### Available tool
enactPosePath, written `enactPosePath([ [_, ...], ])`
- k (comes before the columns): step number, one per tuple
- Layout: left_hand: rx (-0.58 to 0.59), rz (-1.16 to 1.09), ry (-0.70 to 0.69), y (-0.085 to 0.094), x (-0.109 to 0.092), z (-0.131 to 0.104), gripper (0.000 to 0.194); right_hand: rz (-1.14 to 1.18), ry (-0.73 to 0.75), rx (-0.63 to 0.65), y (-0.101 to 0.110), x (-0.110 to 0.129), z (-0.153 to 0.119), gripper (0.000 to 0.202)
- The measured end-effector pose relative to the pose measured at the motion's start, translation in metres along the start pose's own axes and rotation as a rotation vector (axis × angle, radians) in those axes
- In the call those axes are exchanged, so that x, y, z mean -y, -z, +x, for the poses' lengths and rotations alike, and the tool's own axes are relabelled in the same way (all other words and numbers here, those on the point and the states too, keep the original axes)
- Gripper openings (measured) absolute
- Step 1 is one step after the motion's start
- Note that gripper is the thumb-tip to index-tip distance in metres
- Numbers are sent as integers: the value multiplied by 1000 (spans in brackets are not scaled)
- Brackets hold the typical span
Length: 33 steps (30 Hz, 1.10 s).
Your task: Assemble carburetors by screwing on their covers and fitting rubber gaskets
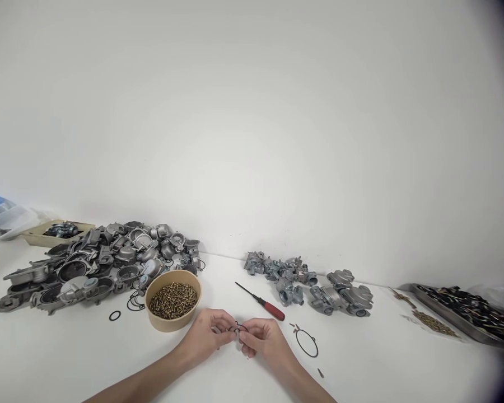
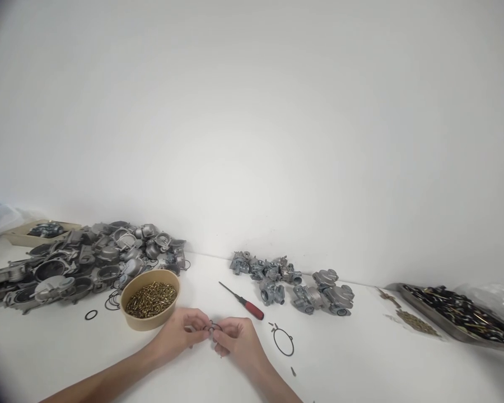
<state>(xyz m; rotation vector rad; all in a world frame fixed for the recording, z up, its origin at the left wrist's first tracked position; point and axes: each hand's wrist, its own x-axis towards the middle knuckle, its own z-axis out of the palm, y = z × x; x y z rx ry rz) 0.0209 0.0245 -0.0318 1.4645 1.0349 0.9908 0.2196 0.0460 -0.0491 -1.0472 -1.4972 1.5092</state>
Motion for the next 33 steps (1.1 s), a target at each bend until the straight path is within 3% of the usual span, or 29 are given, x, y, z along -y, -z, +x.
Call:
enactPosePath([
  [6,-14,-26,-29,-1,0,0,21,34,-4,-9,0,2,0,45],
  [16,3,-56,-2,1,-2,0,31,68,-32,4,1,7,-2,42],
  [21,-9,1,4,2,-3,1,26,66,-30,-5,0,11,-4,40],
  [27,-8,23,114,2,-1,2,41,80,-30,8,0,8,-2,40],
  [33,-8,-58,100,2,1,3,42,80,-32,-3,0,8,-3,42],
])
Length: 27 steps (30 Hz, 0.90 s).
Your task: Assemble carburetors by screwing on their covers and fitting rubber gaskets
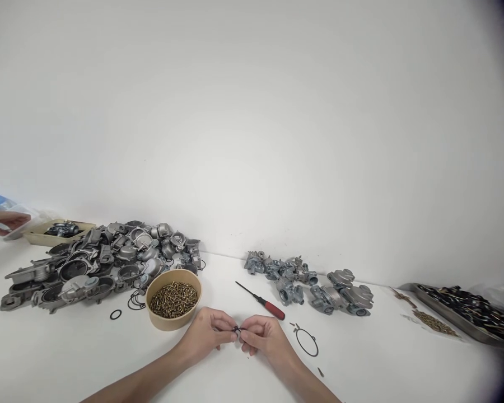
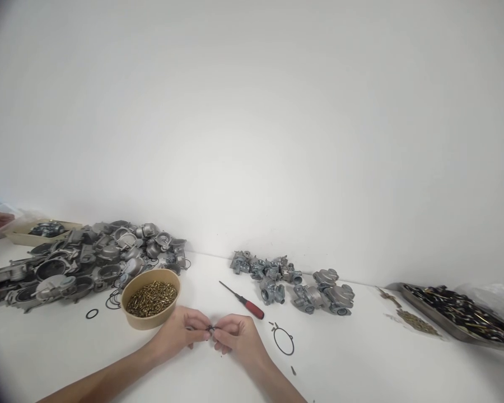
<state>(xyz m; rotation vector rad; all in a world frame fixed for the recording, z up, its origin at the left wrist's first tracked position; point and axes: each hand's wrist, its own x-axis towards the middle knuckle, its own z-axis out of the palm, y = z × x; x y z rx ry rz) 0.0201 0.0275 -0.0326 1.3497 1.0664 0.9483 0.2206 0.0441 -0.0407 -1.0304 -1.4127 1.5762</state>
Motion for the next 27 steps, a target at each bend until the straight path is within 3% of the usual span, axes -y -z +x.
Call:
enactPosePath([
  [27,22,21,-23,1,-4,-2,39,25,3,24,1,0,0,41],
])
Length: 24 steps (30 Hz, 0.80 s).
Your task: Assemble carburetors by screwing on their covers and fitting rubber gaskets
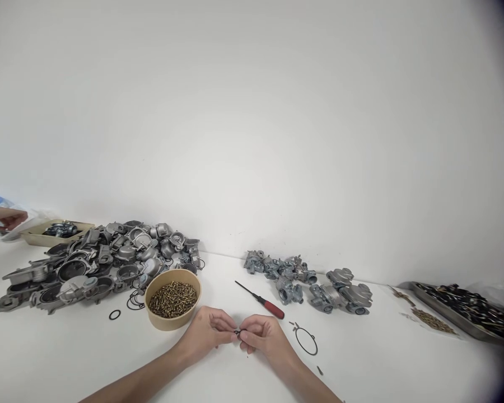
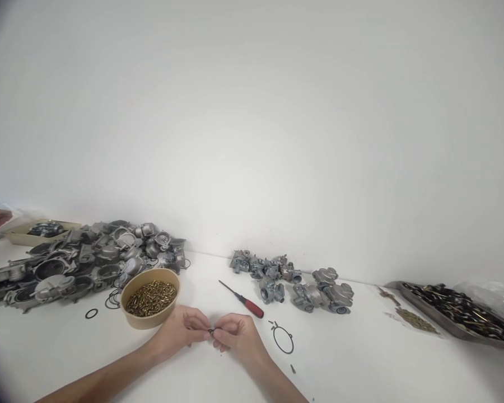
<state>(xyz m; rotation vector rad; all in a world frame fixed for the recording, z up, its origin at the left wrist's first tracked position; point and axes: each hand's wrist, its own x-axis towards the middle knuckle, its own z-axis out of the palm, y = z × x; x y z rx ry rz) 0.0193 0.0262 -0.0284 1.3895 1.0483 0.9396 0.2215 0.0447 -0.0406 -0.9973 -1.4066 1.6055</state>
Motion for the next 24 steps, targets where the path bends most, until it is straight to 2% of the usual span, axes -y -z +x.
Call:
enactPosePath([
  [11,-36,-19,-61,0,2,1,25,-37,17,27,-3,0,-1,38],
  [24,-17,-84,-48,-3,8,1,24,-96,36,16,-4,-1,-2,35],
])
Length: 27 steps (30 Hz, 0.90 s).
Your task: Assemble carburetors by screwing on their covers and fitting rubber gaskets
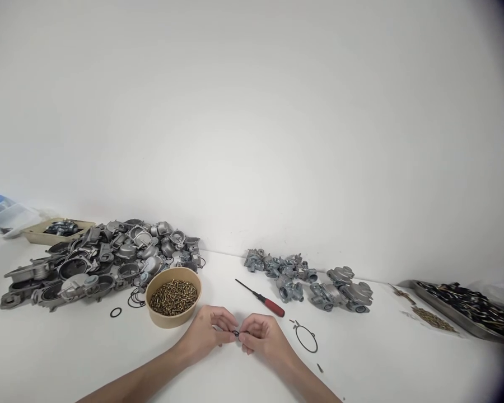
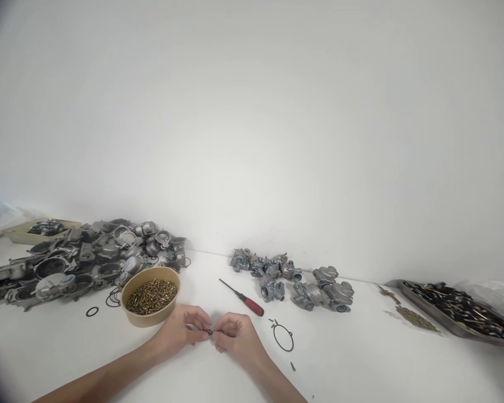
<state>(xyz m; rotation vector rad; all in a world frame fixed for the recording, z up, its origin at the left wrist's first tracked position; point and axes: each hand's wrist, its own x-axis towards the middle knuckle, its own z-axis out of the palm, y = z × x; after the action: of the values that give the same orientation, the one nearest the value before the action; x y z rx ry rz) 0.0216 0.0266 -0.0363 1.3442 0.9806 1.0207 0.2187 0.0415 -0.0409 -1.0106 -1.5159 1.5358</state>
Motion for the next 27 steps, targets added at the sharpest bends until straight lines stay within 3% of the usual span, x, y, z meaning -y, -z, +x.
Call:
enactPosePath([
  [21,156,-48,-3,-4,-10,-10,26,5,-74,53,1,4,-1,45],
  [27,208,-69,0,-3,-12,-10,32,-27,-62,162,3,12,-6,43],
])
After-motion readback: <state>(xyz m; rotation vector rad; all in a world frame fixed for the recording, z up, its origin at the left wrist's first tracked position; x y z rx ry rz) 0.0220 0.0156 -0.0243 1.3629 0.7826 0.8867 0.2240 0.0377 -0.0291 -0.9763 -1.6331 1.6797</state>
